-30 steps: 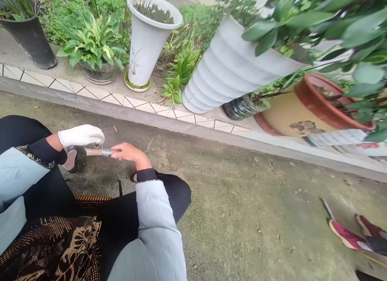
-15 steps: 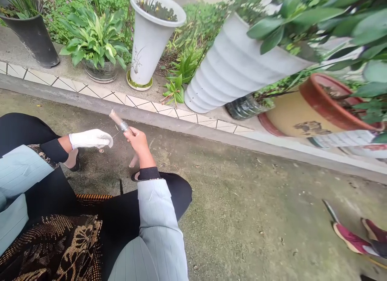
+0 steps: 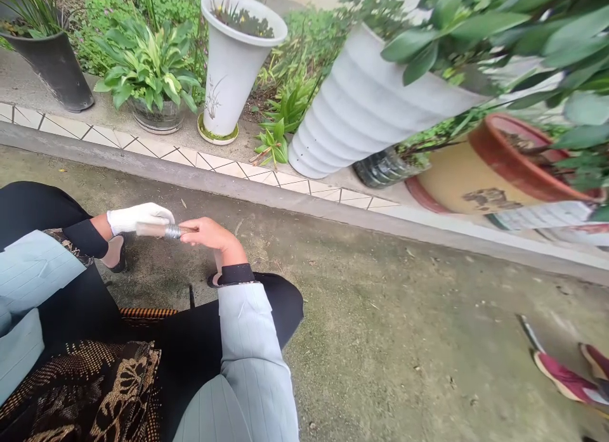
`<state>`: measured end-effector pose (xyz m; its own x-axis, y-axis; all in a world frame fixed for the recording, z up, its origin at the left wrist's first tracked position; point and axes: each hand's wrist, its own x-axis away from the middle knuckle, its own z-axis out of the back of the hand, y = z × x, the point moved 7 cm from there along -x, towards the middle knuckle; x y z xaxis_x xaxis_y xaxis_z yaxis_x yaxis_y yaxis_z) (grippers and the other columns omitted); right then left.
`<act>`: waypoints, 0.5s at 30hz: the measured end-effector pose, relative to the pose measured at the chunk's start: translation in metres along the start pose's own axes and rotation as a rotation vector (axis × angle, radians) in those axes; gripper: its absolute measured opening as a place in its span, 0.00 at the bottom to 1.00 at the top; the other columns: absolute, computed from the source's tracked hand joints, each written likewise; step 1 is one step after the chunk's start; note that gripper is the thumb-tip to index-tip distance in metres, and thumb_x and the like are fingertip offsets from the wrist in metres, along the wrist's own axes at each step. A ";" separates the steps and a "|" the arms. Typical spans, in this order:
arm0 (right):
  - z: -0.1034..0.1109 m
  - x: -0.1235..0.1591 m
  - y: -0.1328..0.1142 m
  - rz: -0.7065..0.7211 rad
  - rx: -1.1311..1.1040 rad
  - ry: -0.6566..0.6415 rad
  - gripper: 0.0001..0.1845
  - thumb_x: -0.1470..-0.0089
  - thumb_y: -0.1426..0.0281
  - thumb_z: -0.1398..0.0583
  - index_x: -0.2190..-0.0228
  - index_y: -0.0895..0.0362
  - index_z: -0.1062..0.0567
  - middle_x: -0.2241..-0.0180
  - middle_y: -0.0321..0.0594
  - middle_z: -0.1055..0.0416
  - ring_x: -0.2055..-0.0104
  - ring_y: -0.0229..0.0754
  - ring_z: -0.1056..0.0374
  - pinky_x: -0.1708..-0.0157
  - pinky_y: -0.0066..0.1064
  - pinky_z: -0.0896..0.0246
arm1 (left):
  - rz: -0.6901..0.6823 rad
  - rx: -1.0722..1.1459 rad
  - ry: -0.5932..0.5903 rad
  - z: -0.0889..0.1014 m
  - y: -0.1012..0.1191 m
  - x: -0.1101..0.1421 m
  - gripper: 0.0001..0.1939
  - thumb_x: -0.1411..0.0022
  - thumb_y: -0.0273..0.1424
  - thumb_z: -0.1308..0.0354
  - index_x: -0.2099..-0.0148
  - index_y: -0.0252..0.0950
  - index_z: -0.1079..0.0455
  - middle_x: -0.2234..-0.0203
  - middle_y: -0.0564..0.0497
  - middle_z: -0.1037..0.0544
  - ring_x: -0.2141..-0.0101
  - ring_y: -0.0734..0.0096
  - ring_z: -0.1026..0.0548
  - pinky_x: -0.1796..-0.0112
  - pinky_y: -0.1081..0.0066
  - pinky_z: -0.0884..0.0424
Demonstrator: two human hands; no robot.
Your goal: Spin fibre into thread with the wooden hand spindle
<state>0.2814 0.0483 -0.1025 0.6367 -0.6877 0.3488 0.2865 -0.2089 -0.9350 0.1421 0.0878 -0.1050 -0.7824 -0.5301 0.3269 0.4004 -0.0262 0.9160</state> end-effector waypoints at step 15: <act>0.047 -0.001 0.030 -0.250 0.437 0.515 0.14 0.52 0.64 0.39 0.64 0.56 0.21 0.77 0.33 0.34 0.75 0.33 0.43 0.74 0.26 0.50 | -0.033 -0.189 -0.083 -0.014 0.007 0.003 0.12 0.40 0.36 0.48 0.67 0.32 0.29 0.74 0.52 0.27 0.74 0.76 0.31 0.71 0.78 0.36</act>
<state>0.3226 0.0755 -0.1275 0.1272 -0.9188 0.3736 0.7086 -0.1794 -0.6824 0.1493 0.0738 -0.1014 -0.8301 -0.4548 0.3225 0.4499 -0.2048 0.8693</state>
